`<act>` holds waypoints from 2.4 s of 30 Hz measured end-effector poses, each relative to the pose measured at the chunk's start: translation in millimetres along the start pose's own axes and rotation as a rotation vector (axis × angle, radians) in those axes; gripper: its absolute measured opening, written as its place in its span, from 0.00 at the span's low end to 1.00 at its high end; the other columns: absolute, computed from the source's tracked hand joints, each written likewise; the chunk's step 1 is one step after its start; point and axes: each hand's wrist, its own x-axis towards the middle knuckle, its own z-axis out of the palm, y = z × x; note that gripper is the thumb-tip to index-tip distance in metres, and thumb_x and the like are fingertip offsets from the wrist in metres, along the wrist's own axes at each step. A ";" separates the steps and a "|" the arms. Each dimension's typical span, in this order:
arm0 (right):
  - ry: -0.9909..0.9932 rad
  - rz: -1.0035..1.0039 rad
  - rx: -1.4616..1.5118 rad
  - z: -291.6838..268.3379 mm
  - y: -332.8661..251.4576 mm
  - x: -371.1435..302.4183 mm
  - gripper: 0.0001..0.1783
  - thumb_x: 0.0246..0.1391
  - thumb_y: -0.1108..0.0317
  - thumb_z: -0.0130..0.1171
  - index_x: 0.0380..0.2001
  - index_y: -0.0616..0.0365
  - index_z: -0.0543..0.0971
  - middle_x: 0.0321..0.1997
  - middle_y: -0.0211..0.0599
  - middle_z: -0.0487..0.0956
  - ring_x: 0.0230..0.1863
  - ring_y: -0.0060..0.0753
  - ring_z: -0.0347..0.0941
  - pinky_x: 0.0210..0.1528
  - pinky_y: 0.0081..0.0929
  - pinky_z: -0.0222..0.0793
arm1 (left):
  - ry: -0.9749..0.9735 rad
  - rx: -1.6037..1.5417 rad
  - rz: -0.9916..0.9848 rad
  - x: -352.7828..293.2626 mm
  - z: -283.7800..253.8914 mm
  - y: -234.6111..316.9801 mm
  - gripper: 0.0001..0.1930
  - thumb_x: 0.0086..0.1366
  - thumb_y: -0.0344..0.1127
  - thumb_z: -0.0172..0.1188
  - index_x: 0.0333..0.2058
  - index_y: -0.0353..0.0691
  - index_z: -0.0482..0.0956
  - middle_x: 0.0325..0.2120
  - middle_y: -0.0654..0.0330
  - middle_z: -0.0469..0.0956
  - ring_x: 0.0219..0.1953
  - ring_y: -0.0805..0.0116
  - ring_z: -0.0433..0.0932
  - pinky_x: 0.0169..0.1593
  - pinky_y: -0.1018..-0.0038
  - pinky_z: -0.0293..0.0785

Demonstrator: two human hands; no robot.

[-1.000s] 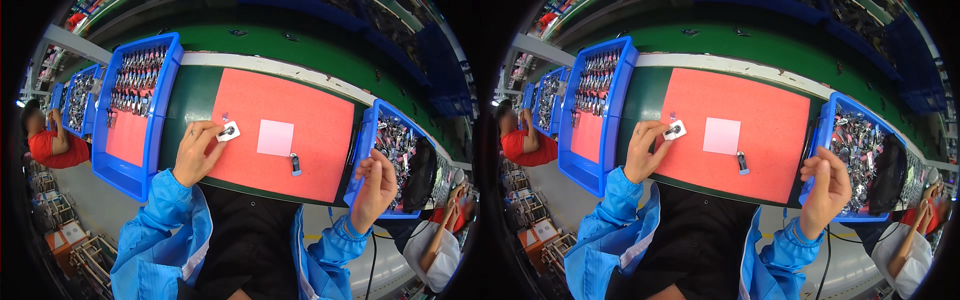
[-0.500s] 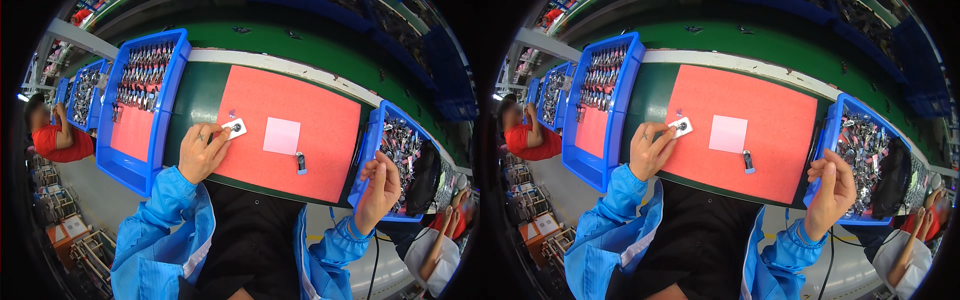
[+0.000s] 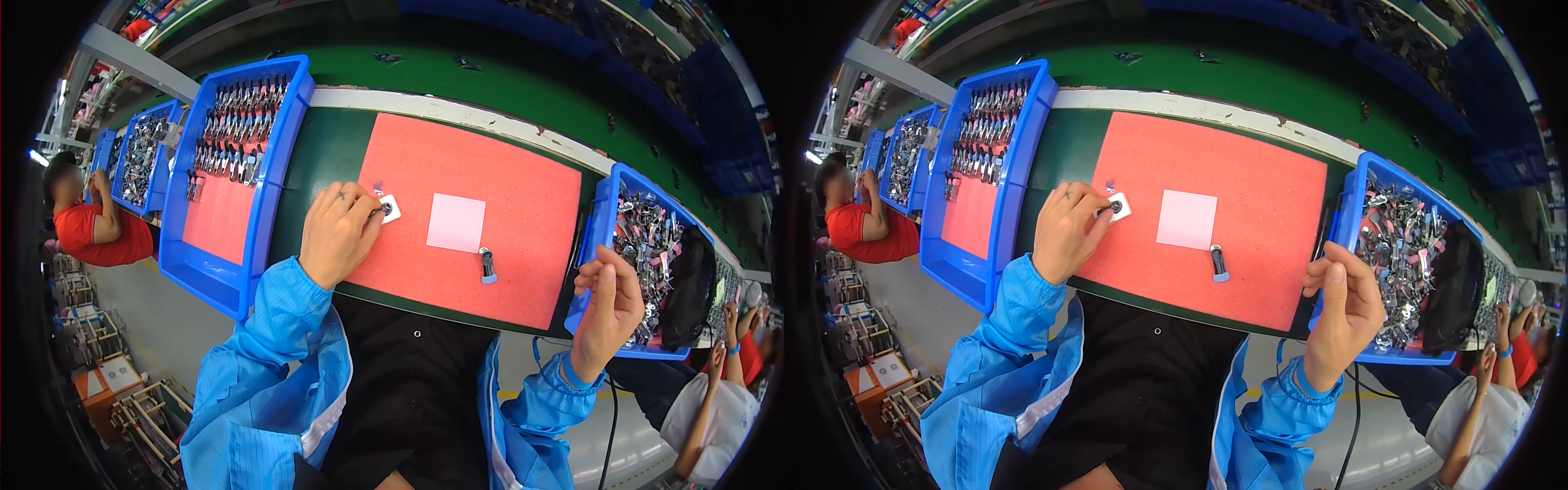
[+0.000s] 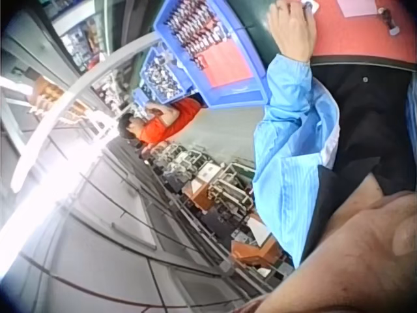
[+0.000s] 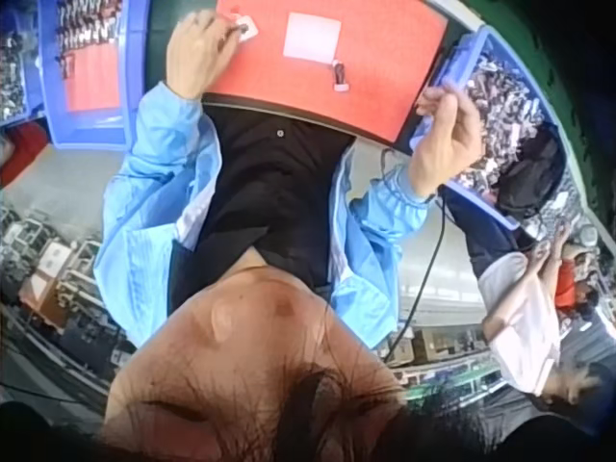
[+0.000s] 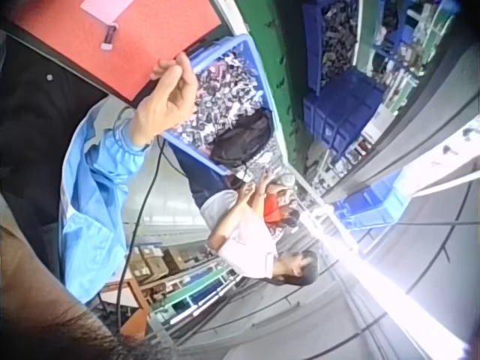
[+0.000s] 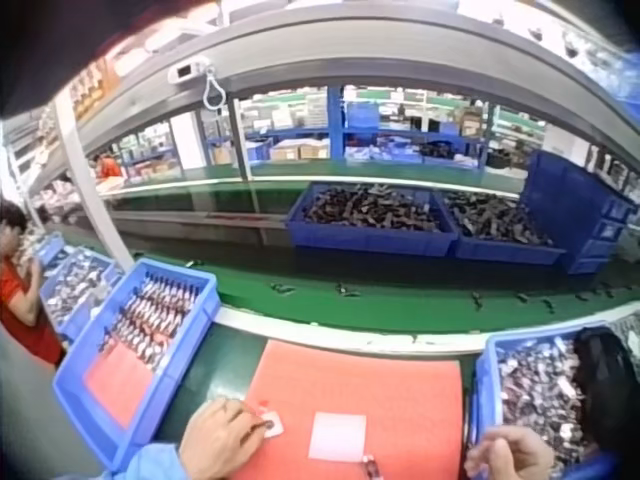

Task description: The person is manually assembling small electronic components into trays at a production line workstation.

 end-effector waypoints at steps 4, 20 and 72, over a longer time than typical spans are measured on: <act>-0.037 0.013 0.031 3.6 0.4 -3.0 0.14 0.70 0.67 0.56 0.49 0.67 0.81 0.34 0.37 0.82 0.31 0.23 0.76 0.33 0.22 0.69 | -0.070 0.056 0.009 5.1 1.1 3.4 0.06 0.58 0.28 0.67 0.33 0.37 0.78 0.35 0.54 0.76 0.39 0.54 0.75 0.42 0.60 0.72; -0.444 0.353 0.492 120.6 -4.7 -29.5 0.16 0.67 0.73 0.57 0.55 0.69 0.77 0.41 0.44 0.84 0.38 0.29 0.81 0.38 0.25 0.77 | 0.001 -0.902 -0.157 7.3 -23.2 56.5 0.11 0.66 0.20 0.60 0.46 0.33 0.74 0.37 0.53 0.77 0.39 0.61 0.79 0.44 0.70 0.74; -0.364 0.270 0.392 114.2 13.1 -46.6 0.15 0.68 0.79 0.55 0.55 0.71 0.78 0.39 0.47 0.84 0.35 0.31 0.82 0.39 0.28 0.82 | 0.000 -0.791 -0.014 10.8 -10.1 61.7 0.10 0.59 0.17 0.67 0.40 0.29 0.82 0.35 0.49 0.84 0.37 0.60 0.85 0.43 0.70 0.79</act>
